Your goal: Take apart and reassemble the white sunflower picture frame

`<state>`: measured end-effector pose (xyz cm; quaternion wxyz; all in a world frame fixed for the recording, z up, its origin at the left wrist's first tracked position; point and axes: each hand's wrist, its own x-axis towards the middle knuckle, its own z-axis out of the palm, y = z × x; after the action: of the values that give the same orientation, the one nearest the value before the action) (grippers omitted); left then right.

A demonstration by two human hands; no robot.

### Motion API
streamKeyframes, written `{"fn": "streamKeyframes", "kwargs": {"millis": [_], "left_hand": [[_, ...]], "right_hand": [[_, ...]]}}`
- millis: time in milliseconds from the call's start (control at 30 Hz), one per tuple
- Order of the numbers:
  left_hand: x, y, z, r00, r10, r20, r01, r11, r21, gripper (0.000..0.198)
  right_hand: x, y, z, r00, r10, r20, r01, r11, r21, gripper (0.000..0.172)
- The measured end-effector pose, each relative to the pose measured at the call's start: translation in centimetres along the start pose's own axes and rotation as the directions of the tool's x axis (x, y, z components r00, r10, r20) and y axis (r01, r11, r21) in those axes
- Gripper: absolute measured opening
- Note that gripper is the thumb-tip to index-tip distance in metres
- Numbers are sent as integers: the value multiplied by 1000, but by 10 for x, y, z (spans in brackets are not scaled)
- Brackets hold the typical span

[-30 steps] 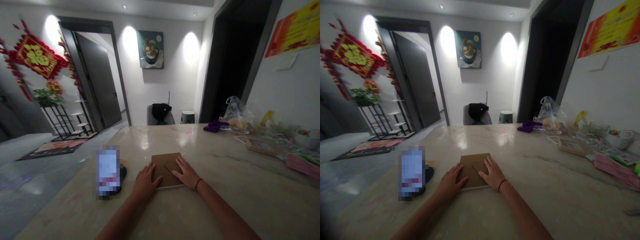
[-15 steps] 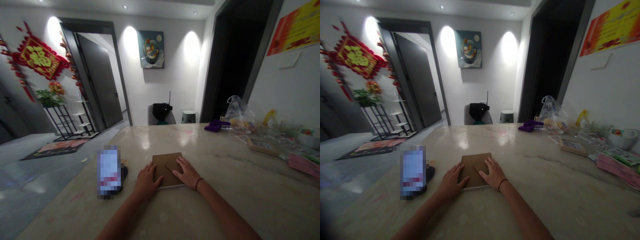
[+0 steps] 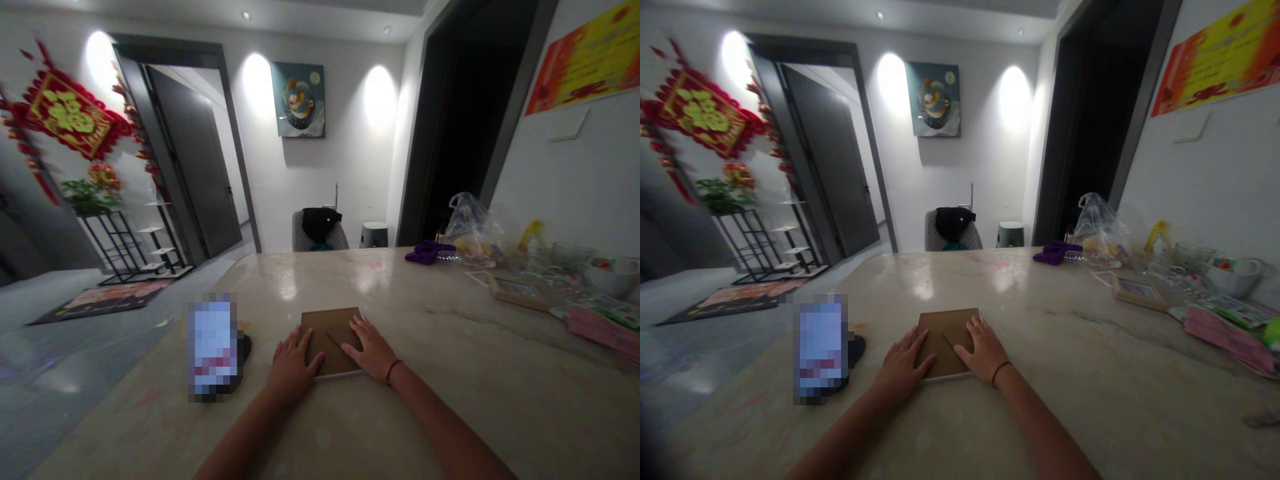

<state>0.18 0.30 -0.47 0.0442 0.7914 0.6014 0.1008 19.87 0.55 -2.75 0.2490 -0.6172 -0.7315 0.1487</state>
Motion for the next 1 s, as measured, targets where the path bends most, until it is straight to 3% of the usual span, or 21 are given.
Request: {"fn": "streamKeyframes", "kwargs": {"millis": [233,333,433,667,833,933,1000], "left_hand": [[-6,-6,-18,996,14,-84,-13,1000,9,61],[-10,-15,-30,984,144,101,-136,987,-80,70],[-10,-19,-34,978,156,141,-149,987,-54,68],[2,-4,-11,998,51,-43,-48,997,64,46],[2,0,-7,992,47,-119,-38,996,79,51],[2,-4,-16,970,22,-241,-2,996,85,60],[2,-8,-23,947,3,-322,27,996,88,59]], "right_hand": [[-14,-1,-19,996,12,-86,-12,1000,1,69],[-23,1,-33,996,-3,86,-2,998,61,75],[-24,1,-37,991,14,132,-20,999,48,70],[-12,-1,-16,999,9,-37,-12,998,-59,47],[-9,5,-7,990,-49,-132,36,994,-103,52],[-7,8,-15,945,-87,-315,57,993,-103,61],[-6,9,-24,893,-44,-448,6,996,-86,62]]}}
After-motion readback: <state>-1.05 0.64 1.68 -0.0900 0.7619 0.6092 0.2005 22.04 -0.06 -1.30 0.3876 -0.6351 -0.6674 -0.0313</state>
